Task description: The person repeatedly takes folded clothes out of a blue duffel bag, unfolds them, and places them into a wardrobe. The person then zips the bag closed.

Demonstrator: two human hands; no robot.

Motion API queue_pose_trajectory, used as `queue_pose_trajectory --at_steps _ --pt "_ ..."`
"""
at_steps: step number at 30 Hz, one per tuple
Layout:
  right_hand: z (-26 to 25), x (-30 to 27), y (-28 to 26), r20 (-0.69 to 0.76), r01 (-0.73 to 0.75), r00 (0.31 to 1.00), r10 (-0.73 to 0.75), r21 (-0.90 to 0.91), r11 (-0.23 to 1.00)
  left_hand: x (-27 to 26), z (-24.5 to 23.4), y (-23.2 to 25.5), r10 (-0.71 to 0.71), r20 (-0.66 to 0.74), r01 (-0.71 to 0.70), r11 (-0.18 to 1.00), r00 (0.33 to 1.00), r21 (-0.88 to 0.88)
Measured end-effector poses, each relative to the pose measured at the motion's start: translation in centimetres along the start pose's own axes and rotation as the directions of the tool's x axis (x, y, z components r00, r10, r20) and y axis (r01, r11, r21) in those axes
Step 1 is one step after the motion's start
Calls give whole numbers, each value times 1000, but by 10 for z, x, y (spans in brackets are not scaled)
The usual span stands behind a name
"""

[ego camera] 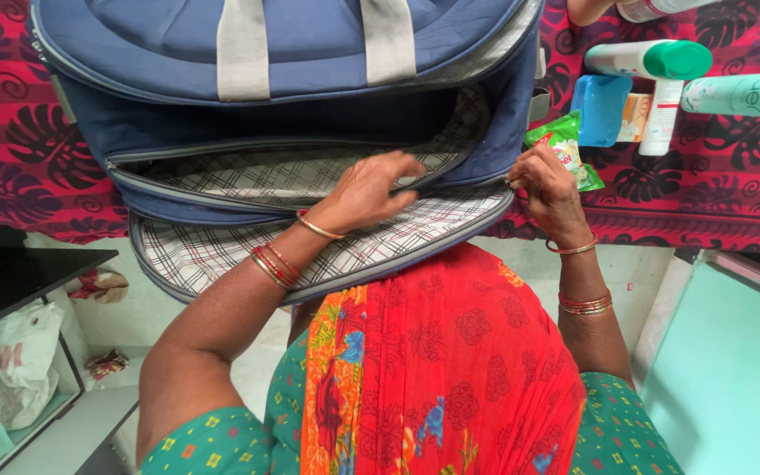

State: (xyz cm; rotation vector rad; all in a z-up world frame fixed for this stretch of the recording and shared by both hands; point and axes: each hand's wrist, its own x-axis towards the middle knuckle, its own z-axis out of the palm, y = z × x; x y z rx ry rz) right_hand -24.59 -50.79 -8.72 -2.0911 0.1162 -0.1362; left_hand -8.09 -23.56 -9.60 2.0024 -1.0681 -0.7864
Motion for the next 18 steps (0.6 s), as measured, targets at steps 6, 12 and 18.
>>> queue_pose_trajectory --at_steps 6,12,18 --pt "5 -2 4 -11 11 1000 -11 5 1000 -15 39 -55 -75 177 -10 900 981 435" --pt "6 -2 7 -24 13 1000 -13 0 1000 -15 47 -70 -33 136 -25 915 990 402" --pt "5 -5 10 -45 -1 999 1 12 1000 -8 17 -54 -227 -74 235 963 971 134"
